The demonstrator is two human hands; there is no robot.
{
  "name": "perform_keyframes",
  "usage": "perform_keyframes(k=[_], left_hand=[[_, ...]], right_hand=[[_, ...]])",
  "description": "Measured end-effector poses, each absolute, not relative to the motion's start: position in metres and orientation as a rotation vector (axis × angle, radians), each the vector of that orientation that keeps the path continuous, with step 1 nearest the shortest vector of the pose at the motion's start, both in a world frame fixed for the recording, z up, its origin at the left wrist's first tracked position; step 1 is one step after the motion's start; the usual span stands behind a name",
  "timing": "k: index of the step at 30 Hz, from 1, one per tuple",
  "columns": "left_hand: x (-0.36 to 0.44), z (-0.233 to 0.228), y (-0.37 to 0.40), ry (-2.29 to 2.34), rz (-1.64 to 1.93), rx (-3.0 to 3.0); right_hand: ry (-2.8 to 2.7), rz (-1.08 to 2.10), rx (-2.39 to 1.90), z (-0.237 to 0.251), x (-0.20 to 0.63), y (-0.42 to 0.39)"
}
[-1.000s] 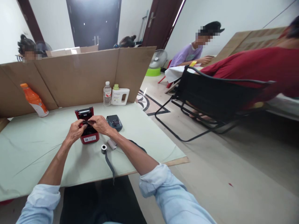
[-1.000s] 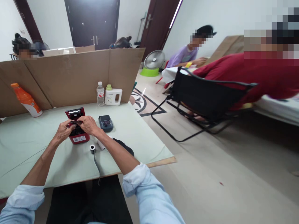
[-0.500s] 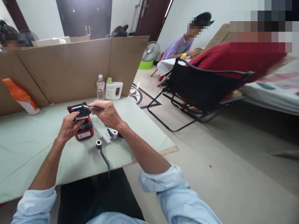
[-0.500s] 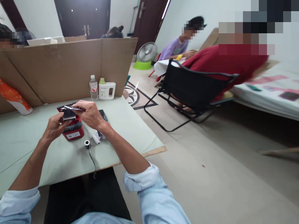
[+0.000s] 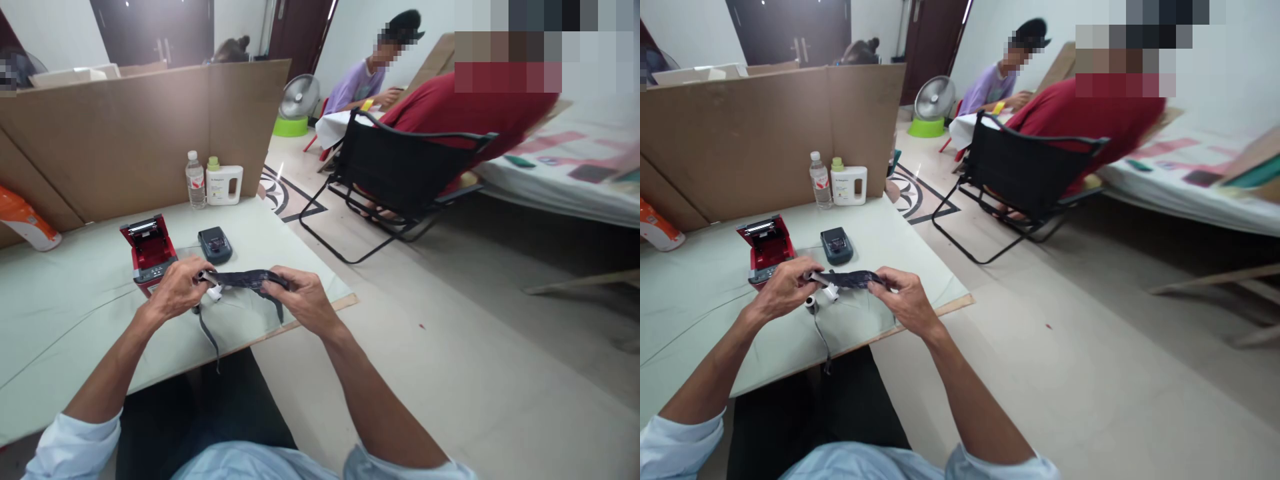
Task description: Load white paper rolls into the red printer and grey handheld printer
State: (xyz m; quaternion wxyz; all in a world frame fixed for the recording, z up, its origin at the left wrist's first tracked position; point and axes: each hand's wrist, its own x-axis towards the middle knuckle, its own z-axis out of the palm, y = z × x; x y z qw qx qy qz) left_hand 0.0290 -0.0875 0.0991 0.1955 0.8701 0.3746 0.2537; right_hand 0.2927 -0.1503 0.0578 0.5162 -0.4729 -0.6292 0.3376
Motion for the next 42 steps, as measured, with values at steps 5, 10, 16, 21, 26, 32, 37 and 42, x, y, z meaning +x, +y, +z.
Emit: perform_keyframes(k=[5, 10, 16, 21, 26, 32, 37, 42], left_hand=[[0.063, 0.098, -0.074, 1.003, 0.593, 2.535], [0.122, 0.093, -0.040, 0.944, 0.442, 2.751], [0.169, 0.061, -0.010, 1.080, -0.050, 2.831], [0.158, 0.055, -0.005, 1.063, -0.218, 2.819], [0.140, 0.062, -0.010, 1.037, -0.374, 2.787], [0.110, 0.074, -0.013, 1.027, -0.238, 2.719], [0.054, 0.091, -0.038, 1.245, 0.333, 2.666], [0.010, 0.081, -0.081, 1.304, 0.272, 2.566]], right_hand=[[-1.480, 0.734, -1.256, 0.039, 0.323, -0.160], [-1.429, 0.526, -1.349, 0.017, 0.350, -0.155], [-1.486, 0.418, -1.419, -0.039, 0.367, -0.144], [-1.684, 0.434, -1.413, -0.062, 0.360, -0.141], [-1.784, 0.514, -1.311, -0.058, 0.347, -0.140], [-1.800, 0.558, -1.237, -0.053, 0.339, -0.143], [-1.729, 0.580, -1.281, -0.048, 0.346, -0.161], [-1.633, 0.446, -1.273, -0.031, 0.343, -0.181]])
